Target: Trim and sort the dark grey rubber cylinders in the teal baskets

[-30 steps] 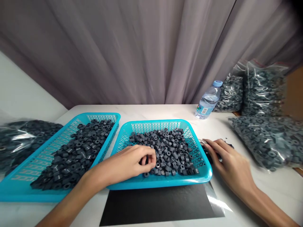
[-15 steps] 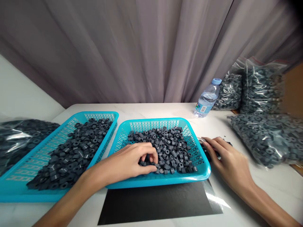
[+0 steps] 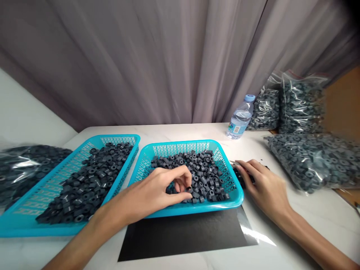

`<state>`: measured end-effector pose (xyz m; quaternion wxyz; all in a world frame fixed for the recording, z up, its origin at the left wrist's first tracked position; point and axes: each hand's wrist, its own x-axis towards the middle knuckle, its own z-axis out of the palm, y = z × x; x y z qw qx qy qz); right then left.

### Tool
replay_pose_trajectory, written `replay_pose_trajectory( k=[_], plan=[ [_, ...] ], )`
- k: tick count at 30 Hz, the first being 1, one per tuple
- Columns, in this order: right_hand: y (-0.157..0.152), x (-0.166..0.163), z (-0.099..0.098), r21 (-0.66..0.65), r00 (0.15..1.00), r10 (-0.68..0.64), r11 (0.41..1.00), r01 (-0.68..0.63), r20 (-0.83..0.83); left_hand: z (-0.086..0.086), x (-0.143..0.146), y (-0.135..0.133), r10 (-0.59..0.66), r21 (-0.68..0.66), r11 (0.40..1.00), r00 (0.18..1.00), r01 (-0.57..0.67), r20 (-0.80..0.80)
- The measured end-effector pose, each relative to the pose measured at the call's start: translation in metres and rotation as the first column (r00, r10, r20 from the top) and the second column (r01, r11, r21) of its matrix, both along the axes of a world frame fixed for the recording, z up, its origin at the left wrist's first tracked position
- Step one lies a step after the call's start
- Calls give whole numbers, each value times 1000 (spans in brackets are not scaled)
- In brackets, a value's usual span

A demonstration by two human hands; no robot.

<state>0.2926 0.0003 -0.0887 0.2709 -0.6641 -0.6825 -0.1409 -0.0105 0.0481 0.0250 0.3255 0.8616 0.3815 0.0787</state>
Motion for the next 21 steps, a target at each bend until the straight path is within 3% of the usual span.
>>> replay_pose_trajectory(
  k=[4, 8, 15, 21],
  plan=[
    [1, 0, -1, -9, 1000, 8, 1000, -8, 2, 0, 0, -6, -58, 171, 983, 996, 68, -63],
    [2, 0, -1, 10, 1000, 2, 1000, -3, 30, 0, 1, -11, -142, 357, 921, 987, 159, -74],
    [2, 1, -2, 20, 999, 6, 1000, -7, 41, 3, 1, -10, -115, 228, 966, 993, 119, -31],
    [3, 4, -3, 4, 1000, 6, 1000, -6, 29, 4, 1, -8, -136, 215, 967, 991, 134, -6]
  ],
)
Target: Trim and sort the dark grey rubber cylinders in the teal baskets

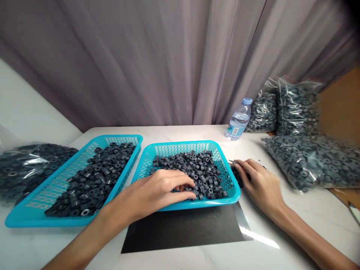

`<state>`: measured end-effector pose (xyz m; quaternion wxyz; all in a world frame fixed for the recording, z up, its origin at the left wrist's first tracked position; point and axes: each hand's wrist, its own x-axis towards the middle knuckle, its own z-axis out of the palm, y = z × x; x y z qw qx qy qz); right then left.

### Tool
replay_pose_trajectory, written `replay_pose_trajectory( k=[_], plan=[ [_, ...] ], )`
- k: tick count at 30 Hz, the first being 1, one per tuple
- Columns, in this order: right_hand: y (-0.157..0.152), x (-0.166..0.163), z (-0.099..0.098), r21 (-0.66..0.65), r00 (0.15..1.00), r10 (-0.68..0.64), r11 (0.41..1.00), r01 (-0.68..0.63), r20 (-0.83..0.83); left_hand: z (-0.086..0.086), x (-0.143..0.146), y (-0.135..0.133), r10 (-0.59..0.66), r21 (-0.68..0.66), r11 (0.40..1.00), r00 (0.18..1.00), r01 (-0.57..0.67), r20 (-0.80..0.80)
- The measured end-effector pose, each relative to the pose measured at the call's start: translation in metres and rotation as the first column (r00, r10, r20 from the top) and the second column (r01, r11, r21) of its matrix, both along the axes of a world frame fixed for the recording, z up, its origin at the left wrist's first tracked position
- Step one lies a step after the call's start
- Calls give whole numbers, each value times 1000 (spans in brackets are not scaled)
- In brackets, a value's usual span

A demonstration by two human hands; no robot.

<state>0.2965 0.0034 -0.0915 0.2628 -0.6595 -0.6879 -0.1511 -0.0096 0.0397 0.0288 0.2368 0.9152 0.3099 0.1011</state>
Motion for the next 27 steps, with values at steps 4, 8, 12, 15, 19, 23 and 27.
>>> replay_pose_trajectory(
  k=[4, 8, 12, 15, 19, 23, 27],
  plan=[
    [0, 0, 0, 1, 1000, -7, 1000, 7, -10, 0, -1, -1, -9, -7, 1000, 1000, 9, 9],
    [1, 0, 0, 4, 1000, -6, 1000, 6, -12, 0, -1, -5, 50, -71, 996, 998, -52, -30],
    [0, 0, -1, -3, 1000, -10, 1000, 10, -14, 10, -9, 3, 138, -94, 985, 986, -147, -97],
    [0, 1, -1, 2, 1000, -7, 1000, 7, -19, 29, -33, 23, 240, 12, 971, 970, -240, -48],
    [-1, 0, -3, 1, 1000, -1, 1000, 1, -18, 52, -86, 54, 490, 259, 842, 872, -473, 1],
    [0, -1, -6, -6, 1000, -8, 1000, 7, -11, 57, -123, 65, 589, 300, 787, 801, -539, -104],
    [0, -1, -8, -18, 1000, -16, 1000, 15, -18, 48, -107, 61, 540, 273, 814, 841, -512, -33]
  ],
)
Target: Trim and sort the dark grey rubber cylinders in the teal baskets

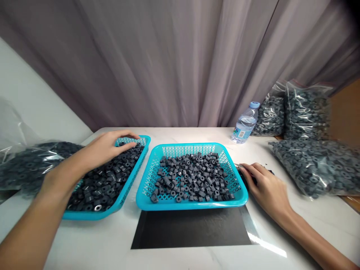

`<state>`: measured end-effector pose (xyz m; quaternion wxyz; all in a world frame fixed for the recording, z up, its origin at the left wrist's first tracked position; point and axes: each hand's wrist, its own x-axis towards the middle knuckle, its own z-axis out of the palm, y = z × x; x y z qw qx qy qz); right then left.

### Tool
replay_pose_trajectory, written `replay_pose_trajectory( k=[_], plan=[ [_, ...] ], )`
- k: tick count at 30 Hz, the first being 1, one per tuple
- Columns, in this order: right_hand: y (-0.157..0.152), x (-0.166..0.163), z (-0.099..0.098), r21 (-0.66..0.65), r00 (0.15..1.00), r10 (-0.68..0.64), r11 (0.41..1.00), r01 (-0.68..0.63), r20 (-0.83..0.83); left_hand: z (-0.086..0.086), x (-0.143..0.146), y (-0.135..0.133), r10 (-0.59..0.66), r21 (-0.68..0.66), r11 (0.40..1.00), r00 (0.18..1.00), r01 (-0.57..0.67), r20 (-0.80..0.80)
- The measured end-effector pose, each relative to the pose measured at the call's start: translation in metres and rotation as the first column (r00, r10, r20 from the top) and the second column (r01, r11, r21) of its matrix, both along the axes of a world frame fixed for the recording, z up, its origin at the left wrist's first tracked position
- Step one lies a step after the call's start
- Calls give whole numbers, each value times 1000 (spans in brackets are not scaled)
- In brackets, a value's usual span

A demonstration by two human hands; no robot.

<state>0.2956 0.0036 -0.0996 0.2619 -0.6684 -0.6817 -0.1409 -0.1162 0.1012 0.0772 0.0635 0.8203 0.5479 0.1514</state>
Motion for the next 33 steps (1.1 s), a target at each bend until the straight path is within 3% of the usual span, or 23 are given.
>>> replay_pose_trajectory(
  k=[3, 5, 8, 14, 19, 28, 33],
  plan=[
    [0, 0, 0, -7, 1000, -9, 1000, 9, -14, -16, 42, -13, -195, -74, 976, 975, 203, 104],
    [-1, -1, 2, 4, 1000, -10, 1000, 10, -20, -29, 72, -26, -377, -210, 894, 918, 395, 122],
    [-2, -2, 6, 49, 999, -2, 999, 4, -38, -45, 103, -46, -518, -349, 783, 851, 515, 93],
    [-1, -3, 10, 101, 998, 24, 995, -18, -61, -65, 115, -53, -520, -338, 783, 847, 523, 106],
    [1, -1, 7, 69, 998, 39, 997, -35, -48, -68, 112, -45, -585, -343, 734, 802, 586, 118],
    [1, -1, 10, 88, 998, 40, 995, -37, -39, -69, 114, -52, -634, -258, 761, 767, 596, -97],
    [2, 0, 8, 71, 999, 27, 997, -24, -41, -61, 114, -52, -566, -310, 769, 821, 559, 76]
  ],
)
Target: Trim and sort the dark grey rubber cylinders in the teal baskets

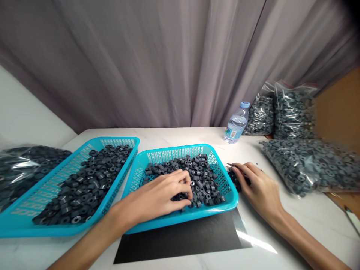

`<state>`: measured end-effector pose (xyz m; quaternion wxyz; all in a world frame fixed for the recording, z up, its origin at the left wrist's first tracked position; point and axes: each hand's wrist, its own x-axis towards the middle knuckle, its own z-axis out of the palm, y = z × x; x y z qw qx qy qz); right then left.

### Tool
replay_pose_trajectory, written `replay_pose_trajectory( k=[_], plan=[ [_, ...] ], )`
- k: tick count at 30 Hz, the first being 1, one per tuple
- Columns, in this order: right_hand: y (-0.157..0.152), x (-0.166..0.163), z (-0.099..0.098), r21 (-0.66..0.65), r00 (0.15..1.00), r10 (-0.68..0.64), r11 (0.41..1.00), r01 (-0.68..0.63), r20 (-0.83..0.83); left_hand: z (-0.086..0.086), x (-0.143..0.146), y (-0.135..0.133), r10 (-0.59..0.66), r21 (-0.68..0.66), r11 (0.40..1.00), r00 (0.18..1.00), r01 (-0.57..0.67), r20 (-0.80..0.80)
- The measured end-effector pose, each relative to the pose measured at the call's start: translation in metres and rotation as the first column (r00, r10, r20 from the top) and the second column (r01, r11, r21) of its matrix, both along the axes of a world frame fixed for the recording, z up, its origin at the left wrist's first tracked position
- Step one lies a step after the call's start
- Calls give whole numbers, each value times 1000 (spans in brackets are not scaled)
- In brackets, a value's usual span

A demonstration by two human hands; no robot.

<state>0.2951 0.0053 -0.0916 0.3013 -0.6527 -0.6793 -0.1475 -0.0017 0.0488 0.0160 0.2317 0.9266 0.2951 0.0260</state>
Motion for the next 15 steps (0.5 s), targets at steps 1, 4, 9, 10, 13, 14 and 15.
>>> replay_pose_trajectory(
  k=[1, 4, 9, 10, 13, 14, 15],
  plan=[
    [0, 0, 0, 5, 1000, 0, 1000, 0, -1, 3, -1, 0, 27, -55, 998, 999, -26, 23],
    [1, 0, 0, 13, 1000, -1, 1000, 1, 3, 7, -4, 1, 98, -147, 985, 993, -88, 64],
    [1, 2, -3, -8, 1000, -1, 1000, 1, 5, 5, -6, 0, 185, -103, 979, 980, -178, 70],
    [1, 2, -3, -11, 1000, 0, 1000, 0, 4, 5, -6, -1, 193, -93, 978, 979, -187, 68],
    [1, 2, -4, -17, 1000, -3, 1000, 2, -3, 6, -6, -3, 241, -81, 968, 969, -237, 52],
    [1, 2, -4, -20, 1000, -4, 1000, 4, -6, 7, -6, -4, 256, -84, 964, 966, -252, 45],
    [1, 2, -4, -23, 1000, -5, 1000, 5, -7, 8, -6, -5, 267, -88, 961, 963, -263, 38]
  ],
)
